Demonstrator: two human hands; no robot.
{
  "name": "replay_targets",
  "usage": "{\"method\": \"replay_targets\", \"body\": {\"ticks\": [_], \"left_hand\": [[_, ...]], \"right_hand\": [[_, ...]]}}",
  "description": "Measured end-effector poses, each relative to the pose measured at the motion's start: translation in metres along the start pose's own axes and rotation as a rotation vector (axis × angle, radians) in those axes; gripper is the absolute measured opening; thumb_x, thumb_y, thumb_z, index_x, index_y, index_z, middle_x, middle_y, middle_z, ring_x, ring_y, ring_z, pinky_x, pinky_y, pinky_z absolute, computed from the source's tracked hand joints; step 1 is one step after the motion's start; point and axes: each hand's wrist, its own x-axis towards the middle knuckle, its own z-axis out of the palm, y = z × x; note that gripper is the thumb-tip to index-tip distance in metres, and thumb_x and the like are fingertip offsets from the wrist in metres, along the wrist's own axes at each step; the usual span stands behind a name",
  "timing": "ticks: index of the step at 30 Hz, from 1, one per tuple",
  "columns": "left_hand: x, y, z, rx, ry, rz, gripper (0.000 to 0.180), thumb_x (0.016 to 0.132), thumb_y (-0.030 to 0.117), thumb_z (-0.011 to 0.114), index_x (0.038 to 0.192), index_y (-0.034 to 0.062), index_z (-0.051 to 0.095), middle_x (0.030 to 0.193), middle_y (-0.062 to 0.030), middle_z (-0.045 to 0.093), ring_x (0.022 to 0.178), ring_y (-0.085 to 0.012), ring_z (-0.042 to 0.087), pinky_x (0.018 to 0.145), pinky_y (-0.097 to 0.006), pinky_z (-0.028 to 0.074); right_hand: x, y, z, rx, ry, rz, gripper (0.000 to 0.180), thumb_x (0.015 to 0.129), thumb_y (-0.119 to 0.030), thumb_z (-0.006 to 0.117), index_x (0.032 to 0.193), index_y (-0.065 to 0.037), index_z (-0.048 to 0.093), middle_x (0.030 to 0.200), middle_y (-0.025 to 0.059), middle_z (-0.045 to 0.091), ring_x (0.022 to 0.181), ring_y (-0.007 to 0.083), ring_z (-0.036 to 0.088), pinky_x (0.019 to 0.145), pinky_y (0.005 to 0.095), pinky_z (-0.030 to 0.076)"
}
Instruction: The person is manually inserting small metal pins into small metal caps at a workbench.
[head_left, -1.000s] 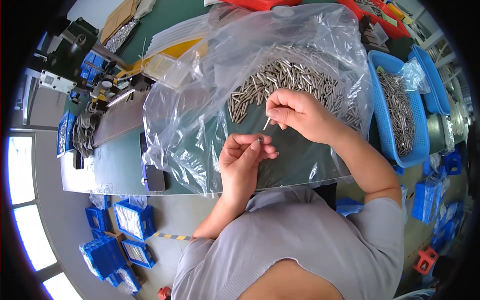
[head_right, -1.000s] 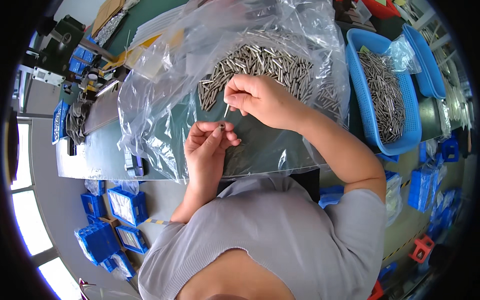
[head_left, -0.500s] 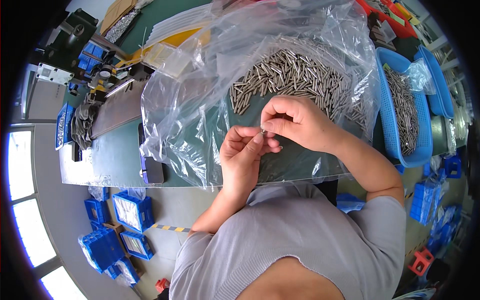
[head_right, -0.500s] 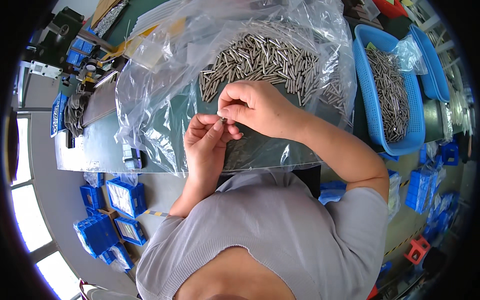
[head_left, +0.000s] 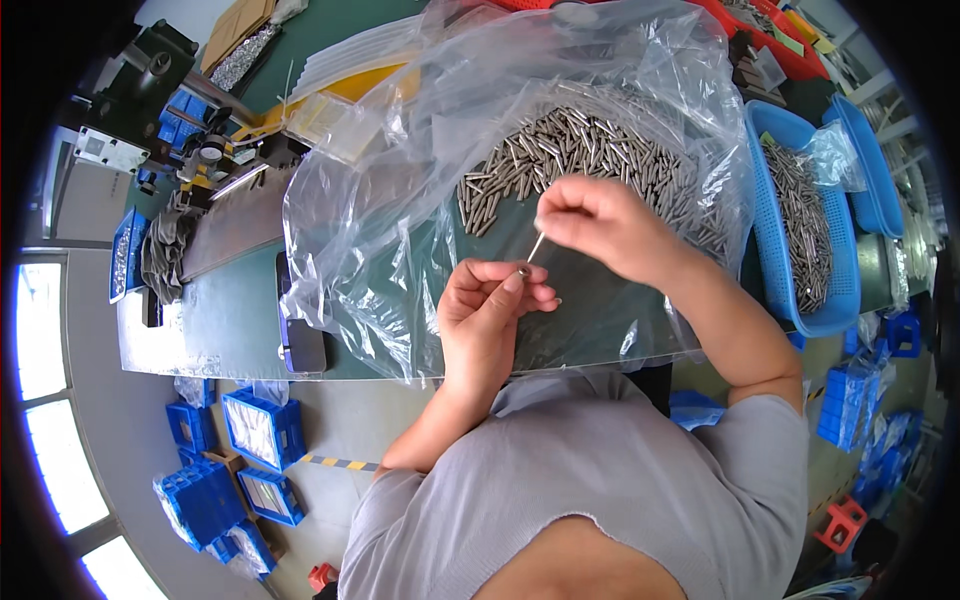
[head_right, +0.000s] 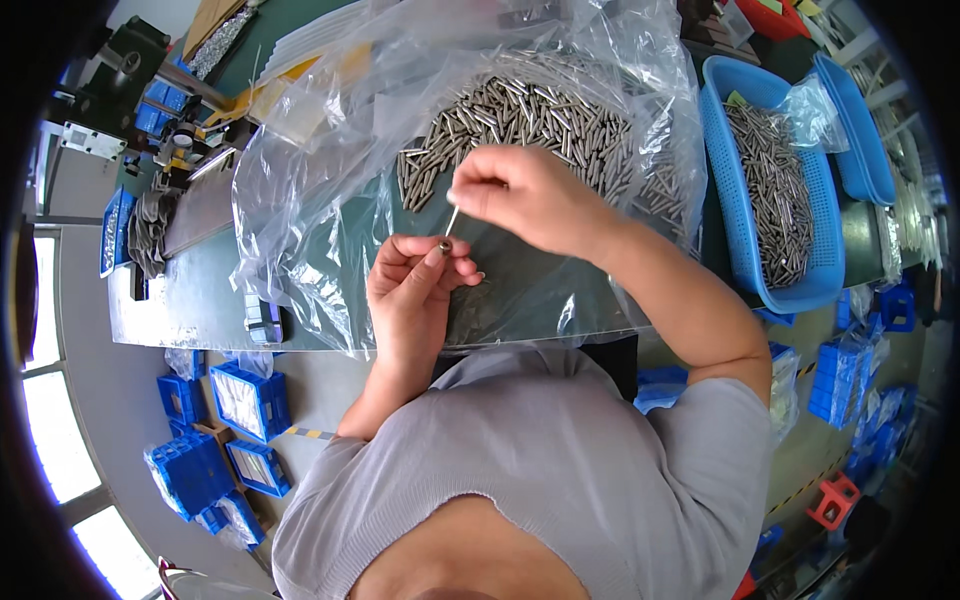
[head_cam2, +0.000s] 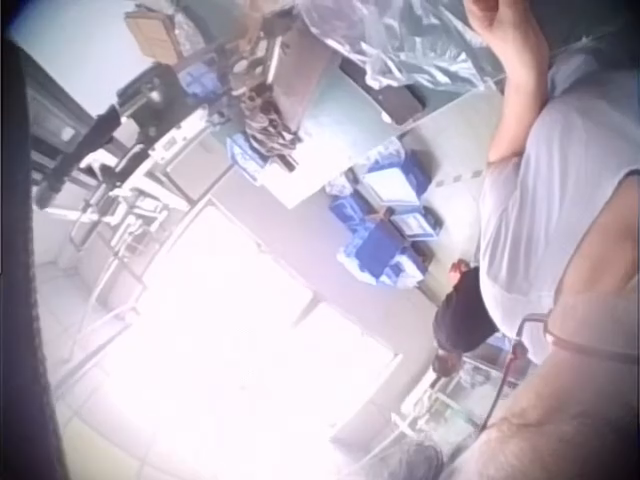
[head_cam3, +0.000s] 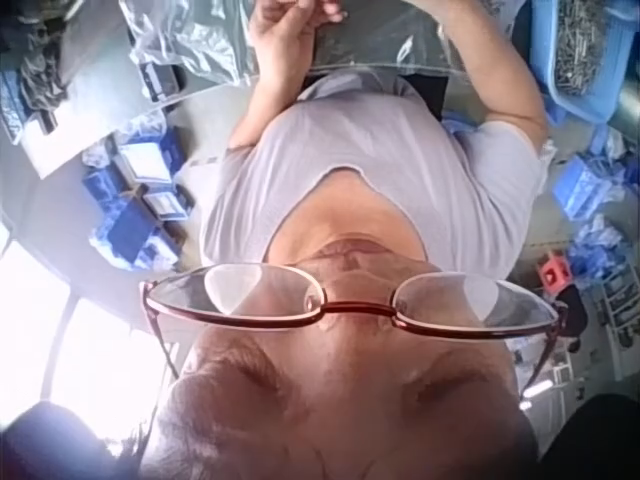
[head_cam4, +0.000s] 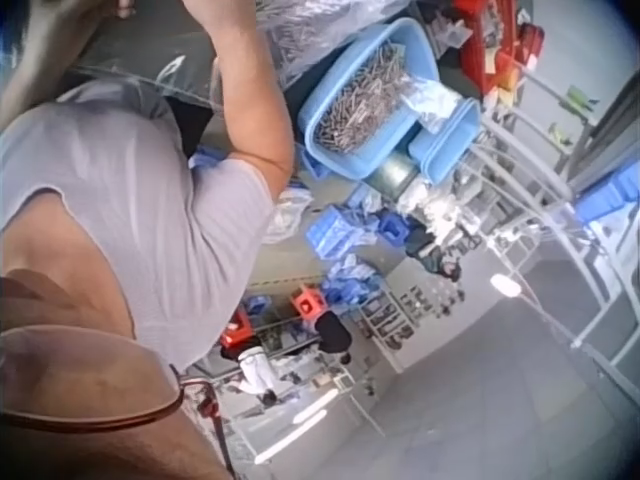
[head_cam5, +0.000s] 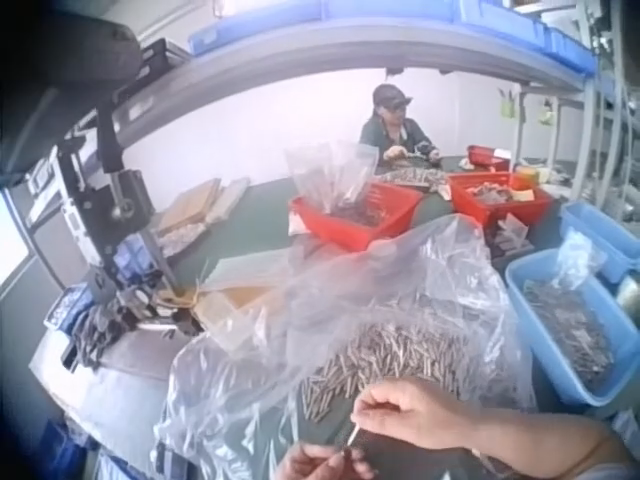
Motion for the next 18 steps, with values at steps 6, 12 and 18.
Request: {"method": "replay_targets", "body": {"ticks": [6,12,18], "left_hand": [[-0.001,-0.001,-0.002,-0.011,-0.031,0.005,0.004,0.091,0.000,0.049,0.095,-0.0024,0.050,0.096,-0.0183,0.062,0.080,-0.0218,0.064,0.074,-0.036,0.055],[-0.002,-0.001,-0.002,-0.014,-0.003,0.021,0.004,0.090,0.000,0.051,0.094,-0.0009,0.052,0.094,-0.0191,0.061,0.077,-0.0214,0.064,0.071,-0.035,0.056],[0.000,0.001,0.002,0.002,-0.009,0.016,0.004,0.090,0.001,0.051,0.094,-0.0007,0.052,0.094,-0.0186,0.061,0.077,-0.0209,0.063,0.072,-0.035,0.055]], "right_hand": [[0.006,0.002,-0.033,0.862,0.073,0.102,0.018,0.092,-0.021,0.047,0.088,-0.004,0.053,0.086,0.0042,0.057,0.067,0.0111,0.054,0.061,0.0242,0.046],[0.000,-0.005,-0.032,-0.542,0.003,-0.016,0.009,0.075,-0.010,0.067,0.079,-0.005,0.061,0.071,0.0024,0.054,0.062,0.0150,0.052,0.057,0.0280,0.043],[-0.003,0.003,-0.030,-0.829,-0.012,-0.017,0.012,0.071,-0.009,0.067,0.080,-0.006,0.060,0.079,0.0072,0.059,0.071,0.0245,0.060,0.062,0.0347,0.046]]}}
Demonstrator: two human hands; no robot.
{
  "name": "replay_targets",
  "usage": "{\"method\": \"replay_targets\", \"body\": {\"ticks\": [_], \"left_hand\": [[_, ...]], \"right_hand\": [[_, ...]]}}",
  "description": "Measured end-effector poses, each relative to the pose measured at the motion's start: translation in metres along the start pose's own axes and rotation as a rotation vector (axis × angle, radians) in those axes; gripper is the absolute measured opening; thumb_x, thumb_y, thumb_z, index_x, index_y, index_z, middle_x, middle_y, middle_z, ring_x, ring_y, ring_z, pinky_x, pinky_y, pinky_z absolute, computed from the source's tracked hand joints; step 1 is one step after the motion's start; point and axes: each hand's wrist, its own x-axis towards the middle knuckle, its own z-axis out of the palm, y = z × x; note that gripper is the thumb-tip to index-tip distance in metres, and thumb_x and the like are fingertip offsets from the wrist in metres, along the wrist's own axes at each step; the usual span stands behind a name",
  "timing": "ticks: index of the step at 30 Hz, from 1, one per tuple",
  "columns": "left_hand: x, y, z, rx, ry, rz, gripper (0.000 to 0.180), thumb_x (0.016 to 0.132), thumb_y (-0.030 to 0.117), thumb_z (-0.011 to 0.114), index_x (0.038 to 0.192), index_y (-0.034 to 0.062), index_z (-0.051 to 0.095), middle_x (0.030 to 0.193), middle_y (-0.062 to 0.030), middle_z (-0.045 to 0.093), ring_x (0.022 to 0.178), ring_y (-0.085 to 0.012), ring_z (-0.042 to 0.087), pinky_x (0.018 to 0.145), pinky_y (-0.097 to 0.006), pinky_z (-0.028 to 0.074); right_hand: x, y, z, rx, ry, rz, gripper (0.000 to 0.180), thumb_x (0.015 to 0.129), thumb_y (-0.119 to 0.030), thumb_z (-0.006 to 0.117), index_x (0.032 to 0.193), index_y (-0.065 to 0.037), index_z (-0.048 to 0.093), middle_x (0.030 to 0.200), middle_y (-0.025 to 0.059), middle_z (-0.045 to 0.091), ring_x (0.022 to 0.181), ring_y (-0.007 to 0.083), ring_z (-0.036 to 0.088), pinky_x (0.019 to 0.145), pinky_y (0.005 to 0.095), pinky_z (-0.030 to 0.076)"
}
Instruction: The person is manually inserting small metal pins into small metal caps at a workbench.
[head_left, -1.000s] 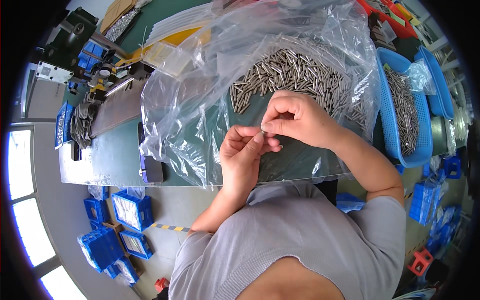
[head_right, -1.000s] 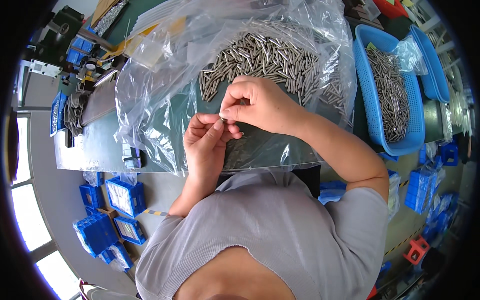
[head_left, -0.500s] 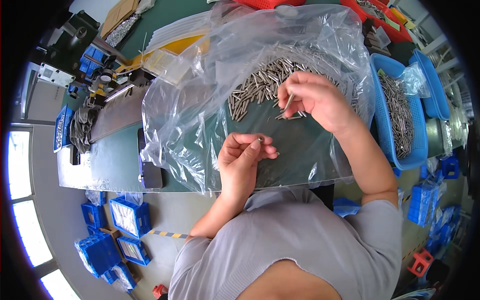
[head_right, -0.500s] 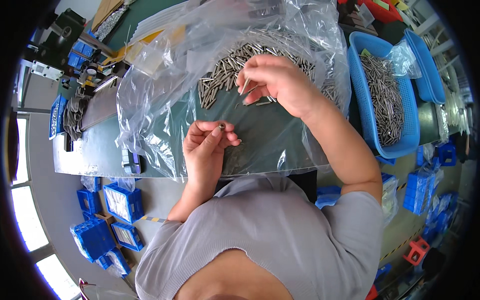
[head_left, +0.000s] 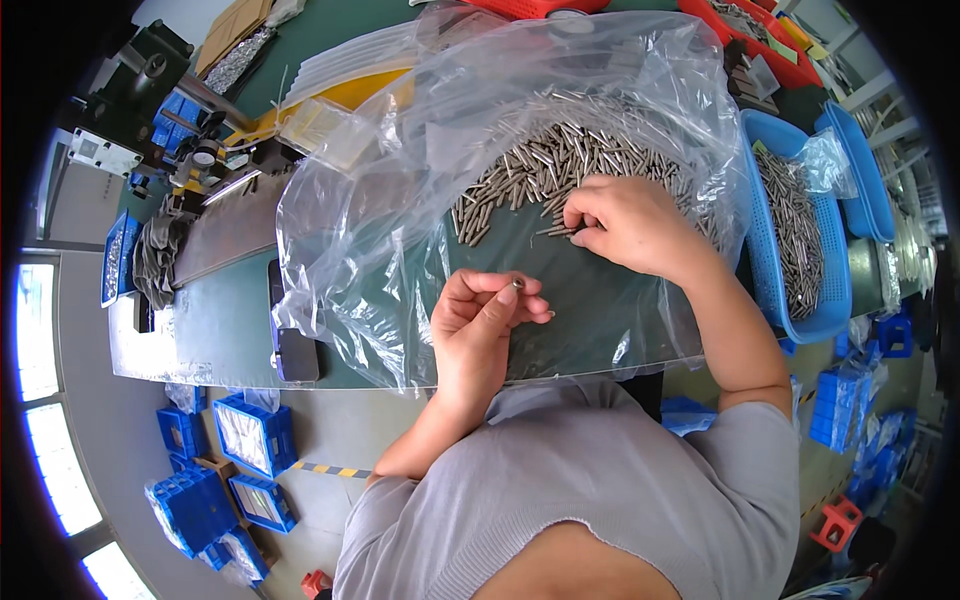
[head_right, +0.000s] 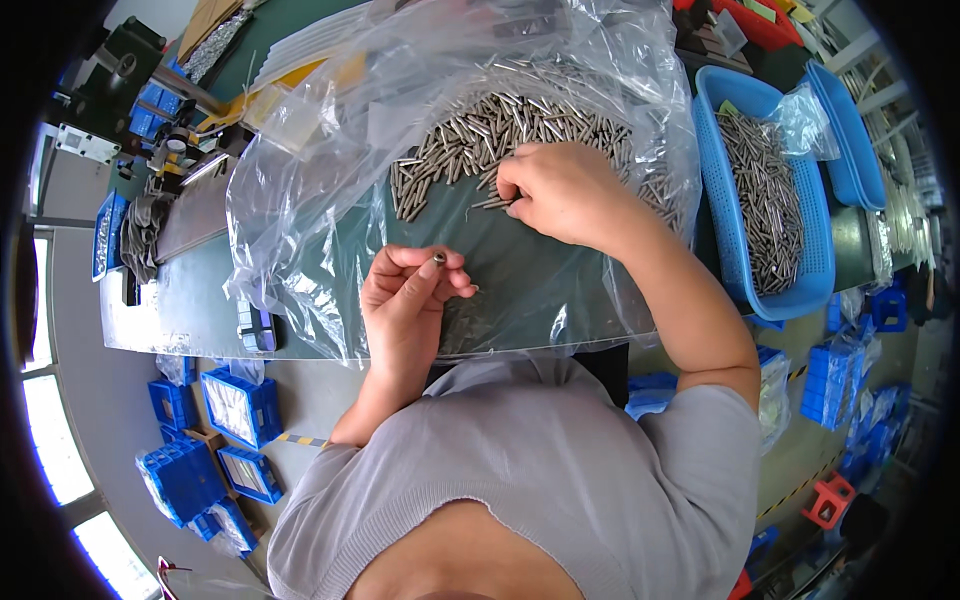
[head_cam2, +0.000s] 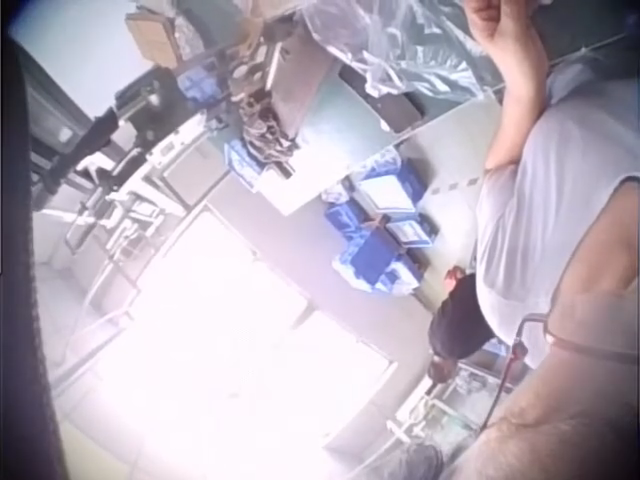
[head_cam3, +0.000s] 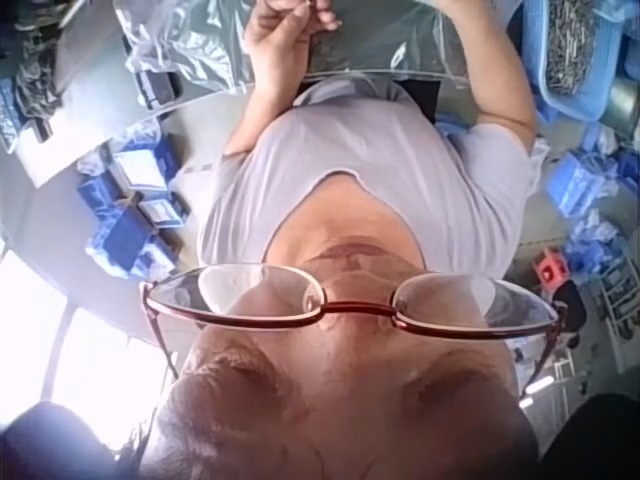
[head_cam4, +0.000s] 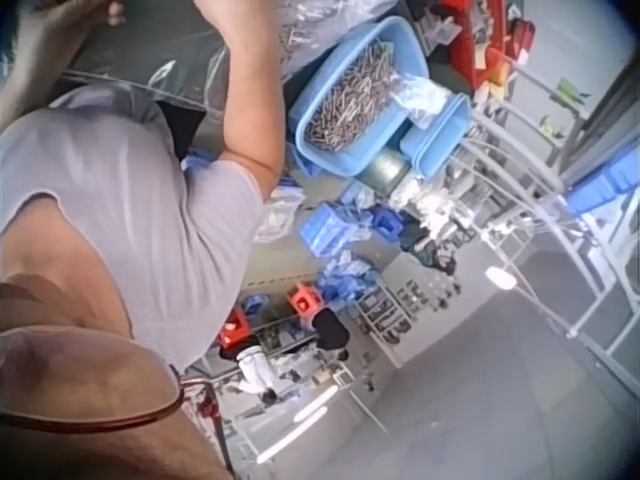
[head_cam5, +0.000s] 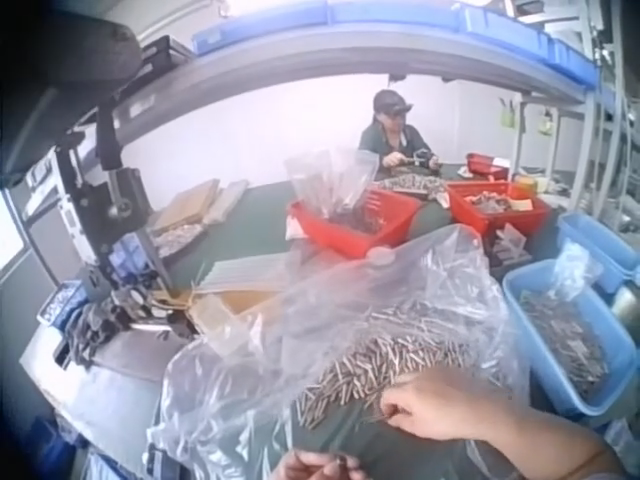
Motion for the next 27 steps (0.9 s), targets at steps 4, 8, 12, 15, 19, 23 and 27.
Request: {"method": "replay_targets", "body": {"ticks": [4,8,12,15,19,23,27], "left_hand": [[0.000,-0.001,-0.001,-0.007,-0.001,0.001,0.005,0.090,0.001,0.051,0.094,-0.0007,0.052,0.094,-0.0184,0.061,0.077,-0.0207,0.063,0.072,-0.035,0.055],[0.000,-0.002,-0.002,0.001,-0.007,0.008,0.005,0.091,0.001,0.050,0.095,-0.0005,0.052,0.095,-0.0183,0.061,0.078,-0.0209,0.063,0.072,-0.035,0.055],[-0.001,-0.002,-0.003,-0.001,-0.014,0.014,0.005,0.091,0.000,0.050,0.095,-0.0004,0.052,0.095,-0.0183,0.061,0.078,-0.0211,0.063,0.072,-0.035,0.055],[-0.001,-0.002,-0.004,0.005,-0.008,0.006,0.005,0.091,0.000,0.049,0.095,-0.0006,0.052,0.095,-0.0182,0.061,0.078,-0.0210,0.063,0.072,-0.035,0.055],[0.000,-0.001,-0.004,0.000,-0.015,-0.005,0.006,0.092,0.001,0.050,0.097,-0.0020,0.051,0.097,-0.0177,0.062,0.080,-0.0206,0.064,0.074,-0.035,0.055],[0.000,0.001,-0.002,0.004,-0.016,-0.025,0.006,0.092,0.001,0.049,0.097,-0.0024,0.050,0.095,-0.0172,0.062,0.080,-0.0211,0.064,0.074,-0.036,0.055],[0.000,0.001,-0.001,0.017,-0.018,-0.029,0.007,0.092,0.000,0.050,0.097,-0.0028,0.050,0.093,-0.0167,0.063,0.080,-0.0217,0.064,0.074,-0.036,0.055]], "right_hand": [[0.001,-0.003,0.009,0.008,0.021,-0.011,0.014,0.072,-0.011,0.068,0.081,-0.005,0.058,0.081,0.0071,0.059,0.072,0.0253,0.060,0.063,0.0361,0.047],[0.000,-0.004,0.010,0.006,0.018,-0.052,0.014,0.074,-0.011,0.067,0.082,-0.006,0.056,0.083,0.0072,0.058,0.072,0.0270,0.060,0.064,0.0376,0.047],[-0.001,-0.005,0.010,0.030,0.012,-0.067,0.013,0.076,-0.010,0.065,0.083,-0.005,0.056,0.084,0.0075,0.057,0.074,0.0280,0.060,0.064,0.0380,0.047],[0.000,-0.004,0.011,0.015,0.046,-0.084,0.012,0.078,-0.009,0.064,0.084,-0.004,0.055,0.082,0.0085,0.057,0.073,0.0279,0.059,0.064,0.0376,0.046],[0.001,-0.011,0.001,0.334,0.055,-0.118,0.012,0.082,-0.010,0.063,0.083,-0.001,0.055,0.076,0.0095,0.058,0.068,0.0228,0.057,0.062,0.0318,0.045],[-0.003,-0.022,0.001,0.548,-0.043,-0.142,0.013,0.083,-0.011,0.062,0.082,0.000,0.056,0.074,0.0094,0.058,0.067,0.0214,0.057,0.061,0.0304,0.045],[-0.002,-0.022,0.005,0.471,-0.023,-0.202,0.013,0.083,-0.012,0.063,0.081,0.000,0.056,0.073,0.0088,0.057,0.066,0.0213,0.057,0.061,0.0307,0.045]]}}
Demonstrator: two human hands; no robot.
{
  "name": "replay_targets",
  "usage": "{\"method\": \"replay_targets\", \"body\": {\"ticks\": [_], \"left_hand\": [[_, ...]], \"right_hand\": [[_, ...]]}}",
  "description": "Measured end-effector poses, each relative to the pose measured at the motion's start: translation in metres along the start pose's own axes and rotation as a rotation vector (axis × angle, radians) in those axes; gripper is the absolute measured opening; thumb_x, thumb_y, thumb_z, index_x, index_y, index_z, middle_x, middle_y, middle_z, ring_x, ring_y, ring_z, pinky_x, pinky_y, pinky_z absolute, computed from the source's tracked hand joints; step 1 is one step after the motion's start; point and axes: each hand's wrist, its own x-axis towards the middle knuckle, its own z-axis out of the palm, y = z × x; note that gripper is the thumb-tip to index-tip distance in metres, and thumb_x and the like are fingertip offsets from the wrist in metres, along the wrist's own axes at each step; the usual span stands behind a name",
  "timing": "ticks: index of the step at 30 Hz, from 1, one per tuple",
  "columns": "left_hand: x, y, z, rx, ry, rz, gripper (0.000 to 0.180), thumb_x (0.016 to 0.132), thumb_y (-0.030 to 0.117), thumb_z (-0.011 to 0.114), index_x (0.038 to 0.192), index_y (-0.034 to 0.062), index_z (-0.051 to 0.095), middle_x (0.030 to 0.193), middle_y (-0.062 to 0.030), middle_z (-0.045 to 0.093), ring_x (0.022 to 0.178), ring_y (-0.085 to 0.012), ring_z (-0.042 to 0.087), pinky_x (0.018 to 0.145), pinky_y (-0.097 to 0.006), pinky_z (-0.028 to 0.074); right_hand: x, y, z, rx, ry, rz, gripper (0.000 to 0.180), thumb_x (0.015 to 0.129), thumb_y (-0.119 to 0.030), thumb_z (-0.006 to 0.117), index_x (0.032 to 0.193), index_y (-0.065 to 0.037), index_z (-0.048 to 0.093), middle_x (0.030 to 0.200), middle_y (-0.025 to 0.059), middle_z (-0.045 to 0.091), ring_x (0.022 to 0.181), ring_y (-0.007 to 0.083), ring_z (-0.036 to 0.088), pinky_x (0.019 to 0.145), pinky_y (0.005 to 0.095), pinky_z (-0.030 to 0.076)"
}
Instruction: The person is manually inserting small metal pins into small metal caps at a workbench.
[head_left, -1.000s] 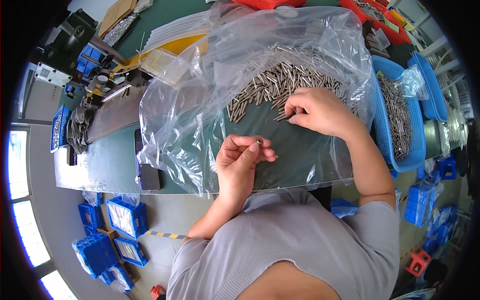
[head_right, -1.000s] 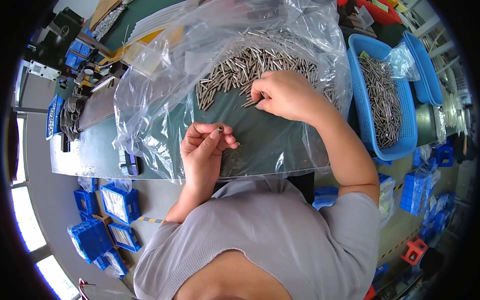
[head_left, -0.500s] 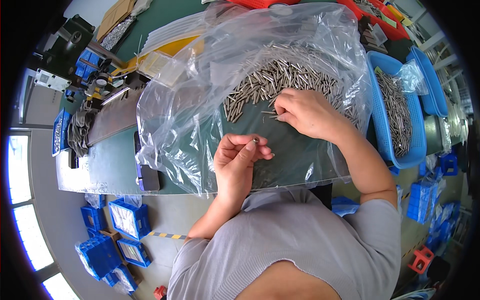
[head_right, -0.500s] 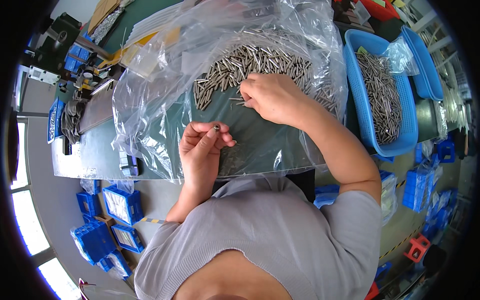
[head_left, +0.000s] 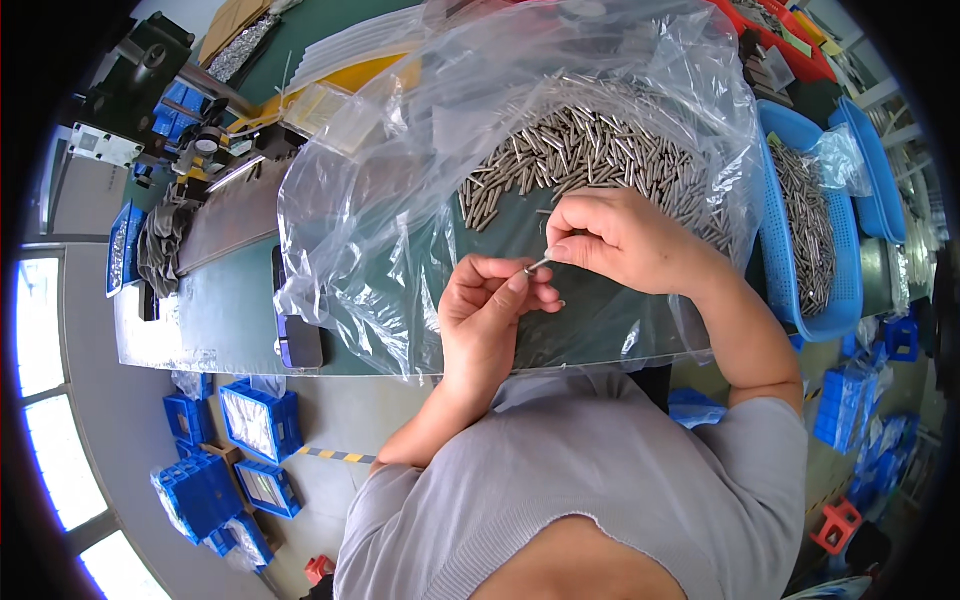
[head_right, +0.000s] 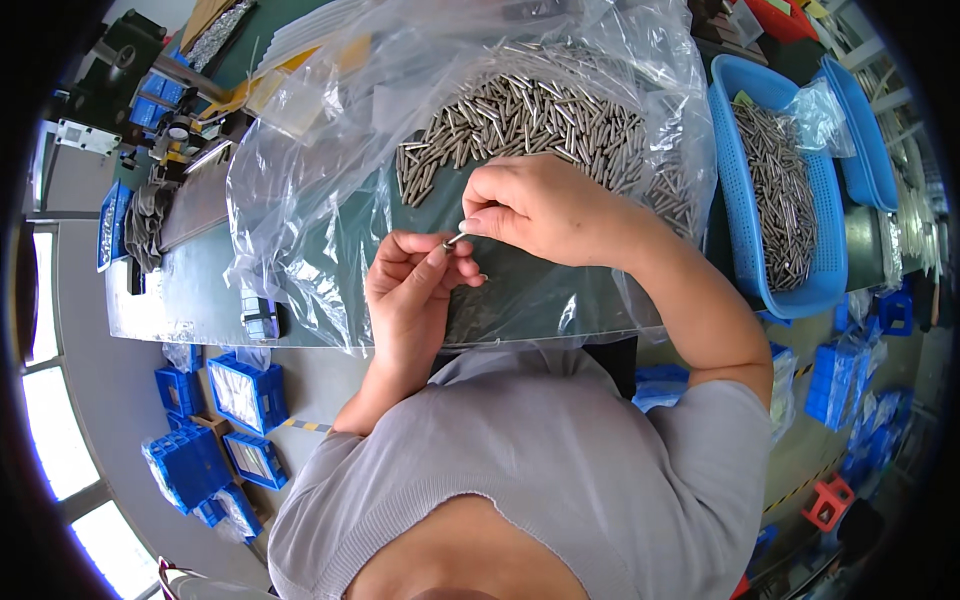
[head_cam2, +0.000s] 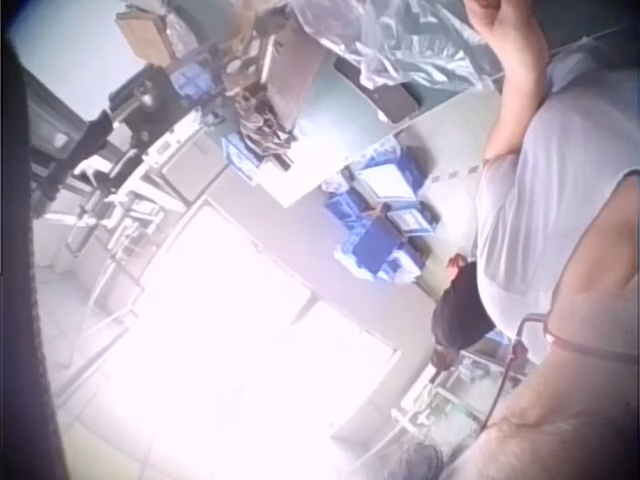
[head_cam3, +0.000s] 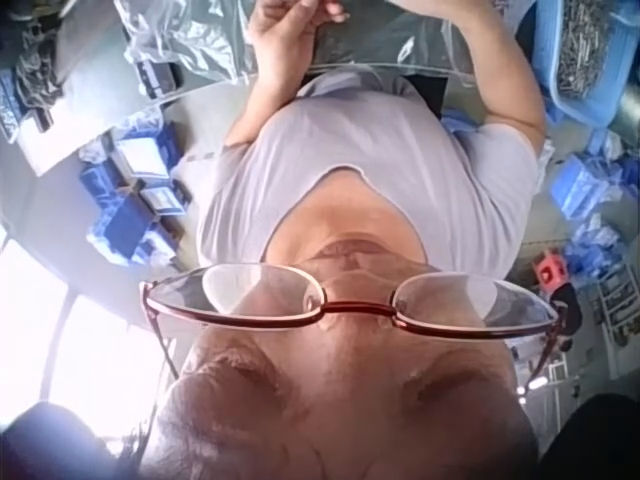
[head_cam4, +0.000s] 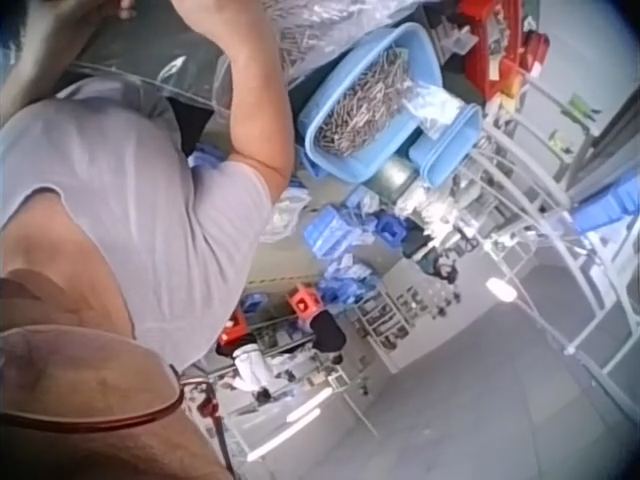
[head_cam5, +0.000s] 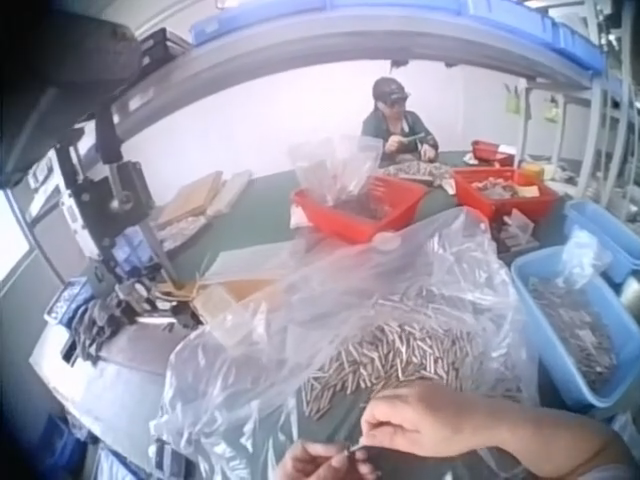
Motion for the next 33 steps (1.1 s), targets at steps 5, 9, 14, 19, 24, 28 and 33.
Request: {"method": "replay_targets", "body": {"ticks": [5,9,14,19,24,28,33], "left_hand": [[-0.001,-0.001,0.001,0.072,0.000,-0.001,0.007,0.092,0.000,0.050,0.097,-0.0036,0.050,0.090,-0.0166,0.063,0.078,-0.0218,0.065,0.073,-0.035,0.055],[-0.002,-0.001,0.003,0.098,0.005,0.003,0.006,0.092,0.000,0.051,0.096,-0.0038,0.050,0.087,-0.0163,0.063,0.077,-0.0216,0.065,0.073,-0.033,0.055],[-0.001,-0.002,0.001,0.123,0.006,0.007,0.006,0.092,0.000,0.051,0.096,-0.0037,0.050,0.086,-0.0162,0.063,0.076,-0.0219,0.065,0.072,-0.034,0.056],[-0.001,-0.003,0.001,0.103,0.029,0.027,0.006,0.091,0.000,0.050,0.096,-0.0039,0.050,0.086,-0.0162,0.063,0.076,-0.0224,0.066,0.072,-0.034,0.056],[-0.001,-0.003,0.000,0.074,0.012,0.034,0.006,0.091,0.000,0.049,0.096,-0.0036,0.051,0.089,-0.0169,0.063,0.077,-0.0229,0.065,0.072,-0.036,0.056],[-0.001,-0.004,-0.002,0.020,0.022,0.027,0.006,0.091,-0.001,0.049,0.096,-0.0034,0.051,0.092,-0.0177,0.063,0.078,-0.0225,0.065,0.073,-0.036,0.055],[0.000,-0.004,-0.002,-0.001,-0.008,0.043,0.005,0.091,-0.001,0.048,0.096,-0.0027,0.050,0.095,-0.0188,0.062,0.078,-0.0220,0.064,0.073,-0.036,0.055]], "right_hand": [[-0.001,-0.004,0.007,-0.006,0.007,-0.065,0.014,0.080,-0.012,0.066,0.078,-0.002,0.056,0.071,0.0069,0.056,0.066,0.0194,0.056,0.060,0.0301,0.043],[0.002,-0.001,0.016,0.112,0.044,0.005,0.014,0.078,-0.012,0.068,0.076,-0.002,0.057,0.070,0.0051,0.057,0.066,0.0166,0.056,0.060,0.0288,0.043],[0.002,0.003,0.018,0.246,-0.009,0.077,0.011,0.078,-0.010,0.069,0.076,-0.002,0.060,0.069,0.0023,0.057,0.065,0.0114,0.055,0.059,0.0258,0.043],[0.002,0.002,0.024,0.303,0.032,0.153,0.010,0.081,-0.009,0.067,0.077,-0.001,0.062,0.070,0.0015,0.058,0.067,0.0079,0.055,0.061,0.0236,0.043],[0.000,0.004,0.021,0.418,-0.027,0.202,0.012,0.084,-0.011,0.065,0.080,0.000,0.061,0.073,-0.0001,0.059,0.069,0.0055,0.054,0.062,0.0220,0.044],[0.003,0.008,-0.003,0.665,0.041,0.355,0.013,0.086,-0.016,0.059,0.084,-0.003,0.058,0.070,0.0007,0.056,0.063,0.0061,0.053,0.056,0.0201,0.043],[0.005,0.021,-0.019,1.010,0.180,0.337,0.014,0.084,-0.013,0.056,0.092,-0.001,0.055,0.074,0.0025,0.056,0.062,0.0081,0.052,0.052,0.0219,0.042]]}}
